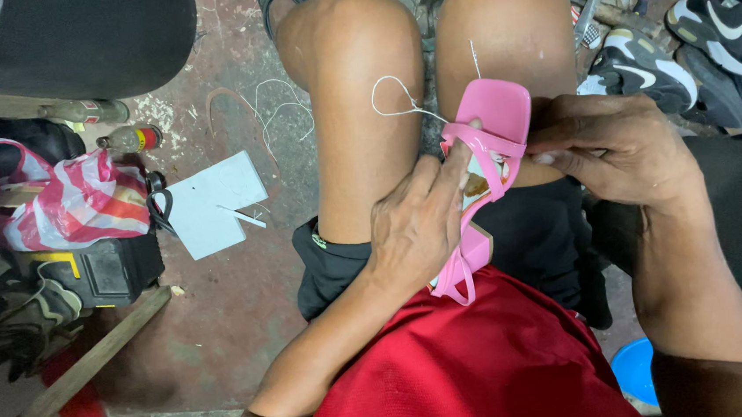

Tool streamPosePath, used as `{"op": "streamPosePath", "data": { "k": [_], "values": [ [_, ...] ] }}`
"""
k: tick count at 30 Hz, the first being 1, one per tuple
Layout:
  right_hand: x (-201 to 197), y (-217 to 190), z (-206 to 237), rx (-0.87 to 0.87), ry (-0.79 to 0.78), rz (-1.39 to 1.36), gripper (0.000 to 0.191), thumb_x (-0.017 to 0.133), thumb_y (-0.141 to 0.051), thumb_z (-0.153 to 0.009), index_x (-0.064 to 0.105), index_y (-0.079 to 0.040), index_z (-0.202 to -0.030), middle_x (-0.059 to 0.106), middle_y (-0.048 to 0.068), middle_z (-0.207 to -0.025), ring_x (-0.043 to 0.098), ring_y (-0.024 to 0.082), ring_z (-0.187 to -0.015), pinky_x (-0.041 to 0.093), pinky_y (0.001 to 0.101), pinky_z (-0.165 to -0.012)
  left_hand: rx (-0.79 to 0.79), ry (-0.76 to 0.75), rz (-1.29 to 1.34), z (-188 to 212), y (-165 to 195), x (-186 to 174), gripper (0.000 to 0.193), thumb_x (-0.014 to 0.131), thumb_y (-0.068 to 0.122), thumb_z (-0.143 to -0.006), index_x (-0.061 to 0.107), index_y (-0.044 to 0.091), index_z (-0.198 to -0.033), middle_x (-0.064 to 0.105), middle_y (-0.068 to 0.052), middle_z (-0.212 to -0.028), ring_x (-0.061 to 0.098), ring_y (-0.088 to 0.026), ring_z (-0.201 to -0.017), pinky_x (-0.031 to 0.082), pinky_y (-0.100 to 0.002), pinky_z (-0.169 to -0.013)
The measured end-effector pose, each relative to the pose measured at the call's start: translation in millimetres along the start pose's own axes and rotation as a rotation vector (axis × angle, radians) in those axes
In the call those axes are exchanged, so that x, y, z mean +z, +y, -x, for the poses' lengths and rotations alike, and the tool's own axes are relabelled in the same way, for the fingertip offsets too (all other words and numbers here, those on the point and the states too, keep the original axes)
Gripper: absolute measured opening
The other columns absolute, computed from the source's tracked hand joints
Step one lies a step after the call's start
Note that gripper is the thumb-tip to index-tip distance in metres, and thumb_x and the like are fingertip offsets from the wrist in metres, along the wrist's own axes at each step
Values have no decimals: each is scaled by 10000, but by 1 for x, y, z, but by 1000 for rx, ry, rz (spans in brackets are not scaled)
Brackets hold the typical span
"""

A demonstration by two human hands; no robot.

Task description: The person sits with a pink heeled sandal on their lap and hand-stitches the strap to the shoe using a needle and thread, pulling stitches tight and working around the sole edge. At the end they pick up a glue bottle and apply glue to the shoe.

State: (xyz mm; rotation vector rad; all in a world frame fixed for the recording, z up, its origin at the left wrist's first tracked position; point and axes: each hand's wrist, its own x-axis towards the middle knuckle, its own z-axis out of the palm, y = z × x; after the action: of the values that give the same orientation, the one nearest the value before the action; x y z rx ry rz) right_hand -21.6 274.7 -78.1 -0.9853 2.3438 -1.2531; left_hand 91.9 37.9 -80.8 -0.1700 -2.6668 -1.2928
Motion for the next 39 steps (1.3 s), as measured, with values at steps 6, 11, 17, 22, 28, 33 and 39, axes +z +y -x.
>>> {"op": "streamPosePath", "data": {
  "k": [6,11,17,22,28,33,39],
  "values": [
    [0,-5,-2,-34,24,-52,143,744,-48,-903,748,-60,-1046,714,95,-969,719,222,-852,547,291,-715,68,182,-93,-17,-1,1,275,822,78,-898,728,89,-1157,532,-59,-820,616,-237,-711,509,-381,-647],
    [-2,-6,-3,13,-8,-41,149,755,-39,-885,771,-50,-1033,691,81,-857,682,198,-761,512,297,-667,62,189,-77,-20,0,5,193,800,70,-918,690,71,-1078,602,-46,-926,658,-221,-790,532,-345,-671],
    [-1,-1,0,-3,7,-106,126,730,-52,-927,756,-46,-1051,691,73,-897,699,175,-769,525,263,-653,-115,-29,221,-11,-1,-10,162,712,34,-935,630,68,-1070,604,-87,-1110,664,-189,-766,550,-317,-657],
    [-2,2,1,1,-6,-25,114,741,-28,-883,757,-22,-995,711,98,-908,706,196,-785,528,282,-668,2,62,52,-18,-7,-33,330,605,-4,-982,534,60,-1298,564,-125,-1393,706,-259,-1122,610,-318,-851],
    [0,3,2,13,-20,-61,129,720,-10,-884,741,-5,-1011,709,93,-911,709,181,-774,533,262,-661,111,-64,12,-31,-12,-31,460,745,158,-941,580,64,-1360,605,-90,-1350,691,-278,-1141,594,-359,-894],
    [0,2,4,39,-23,-33,130,723,-5,-869,750,8,-995,703,99,-893,694,180,-720,515,263,-616,48,-30,41,-30,-15,-21,231,720,171,-946,663,92,-1155,650,-66,-1165,704,-269,-1049,581,-382,-863],
    [0,-1,0,33,-41,-51,143,694,33,-848,735,17,-984,695,99,-894,696,184,-725,518,261,-617,-15,-268,190,-32,-20,-33,191,673,141,-865,631,50,-1028,603,-84,-1008,665,-270,-867,546,-424,-786]
  ]
}}
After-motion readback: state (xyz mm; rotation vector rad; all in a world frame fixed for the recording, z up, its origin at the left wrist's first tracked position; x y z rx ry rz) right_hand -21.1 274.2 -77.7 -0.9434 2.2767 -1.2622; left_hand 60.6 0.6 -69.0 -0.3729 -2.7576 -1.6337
